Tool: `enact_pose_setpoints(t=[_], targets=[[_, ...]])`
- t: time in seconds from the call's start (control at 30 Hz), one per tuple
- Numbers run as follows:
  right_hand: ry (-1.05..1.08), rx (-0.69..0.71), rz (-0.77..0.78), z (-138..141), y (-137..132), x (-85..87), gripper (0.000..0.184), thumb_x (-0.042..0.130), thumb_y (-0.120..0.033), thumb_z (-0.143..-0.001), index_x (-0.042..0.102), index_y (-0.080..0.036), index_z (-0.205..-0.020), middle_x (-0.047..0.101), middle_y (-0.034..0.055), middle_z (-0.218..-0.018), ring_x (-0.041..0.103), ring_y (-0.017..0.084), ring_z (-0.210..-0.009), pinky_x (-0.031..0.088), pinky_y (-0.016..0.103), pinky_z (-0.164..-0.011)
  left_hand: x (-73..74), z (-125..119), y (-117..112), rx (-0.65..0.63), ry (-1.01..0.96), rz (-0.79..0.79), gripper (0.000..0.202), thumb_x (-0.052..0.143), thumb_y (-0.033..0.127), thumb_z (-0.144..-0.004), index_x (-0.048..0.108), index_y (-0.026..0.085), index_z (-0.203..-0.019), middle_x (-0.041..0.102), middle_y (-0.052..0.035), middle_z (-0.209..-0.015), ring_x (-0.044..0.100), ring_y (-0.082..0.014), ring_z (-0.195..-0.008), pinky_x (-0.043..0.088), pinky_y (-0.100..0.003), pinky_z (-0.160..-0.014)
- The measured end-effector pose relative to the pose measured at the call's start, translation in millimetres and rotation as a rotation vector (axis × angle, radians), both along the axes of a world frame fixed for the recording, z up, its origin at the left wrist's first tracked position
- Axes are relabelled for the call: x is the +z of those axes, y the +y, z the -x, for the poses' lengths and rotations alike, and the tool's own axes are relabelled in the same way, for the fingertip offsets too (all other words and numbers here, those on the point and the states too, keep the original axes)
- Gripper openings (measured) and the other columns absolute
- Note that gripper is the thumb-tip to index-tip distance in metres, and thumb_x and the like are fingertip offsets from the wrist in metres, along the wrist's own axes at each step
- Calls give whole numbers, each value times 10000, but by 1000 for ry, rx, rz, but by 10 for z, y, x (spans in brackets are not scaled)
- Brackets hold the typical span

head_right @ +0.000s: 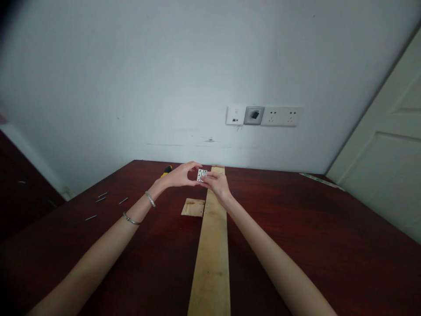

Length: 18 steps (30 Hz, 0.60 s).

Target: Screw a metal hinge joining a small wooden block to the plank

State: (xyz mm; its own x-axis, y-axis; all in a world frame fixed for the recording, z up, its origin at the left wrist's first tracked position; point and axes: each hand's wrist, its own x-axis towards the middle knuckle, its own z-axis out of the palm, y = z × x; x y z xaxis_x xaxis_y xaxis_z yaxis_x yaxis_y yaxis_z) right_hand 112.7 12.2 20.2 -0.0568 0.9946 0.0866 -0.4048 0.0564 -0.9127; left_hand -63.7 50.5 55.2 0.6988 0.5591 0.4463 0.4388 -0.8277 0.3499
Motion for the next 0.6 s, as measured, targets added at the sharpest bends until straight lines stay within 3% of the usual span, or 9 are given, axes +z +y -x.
enact_pose_setpoints(t=[0.27,0.6], targets=[[-5,-20,-37,-64,26,25,215,828,-163,-545,700,-127,-714,727,58,-773,680,144,-685,595,288,-748,-79,41,29,-79,-188,276,435,717,247,-714,545,169,-1106,630,-75,-1064,611,-173,-947,496,-347,-852],[-27,-21,-38,-49,28,-13,239,839,-189,-525,701,-122,-708,733,67,-781,688,151,-676,596,284,-730,-76,-40,-16,-88,-199,314,360,664,206,-755,570,156,-1098,650,-75,-1031,620,-160,-900,504,-328,-826]])
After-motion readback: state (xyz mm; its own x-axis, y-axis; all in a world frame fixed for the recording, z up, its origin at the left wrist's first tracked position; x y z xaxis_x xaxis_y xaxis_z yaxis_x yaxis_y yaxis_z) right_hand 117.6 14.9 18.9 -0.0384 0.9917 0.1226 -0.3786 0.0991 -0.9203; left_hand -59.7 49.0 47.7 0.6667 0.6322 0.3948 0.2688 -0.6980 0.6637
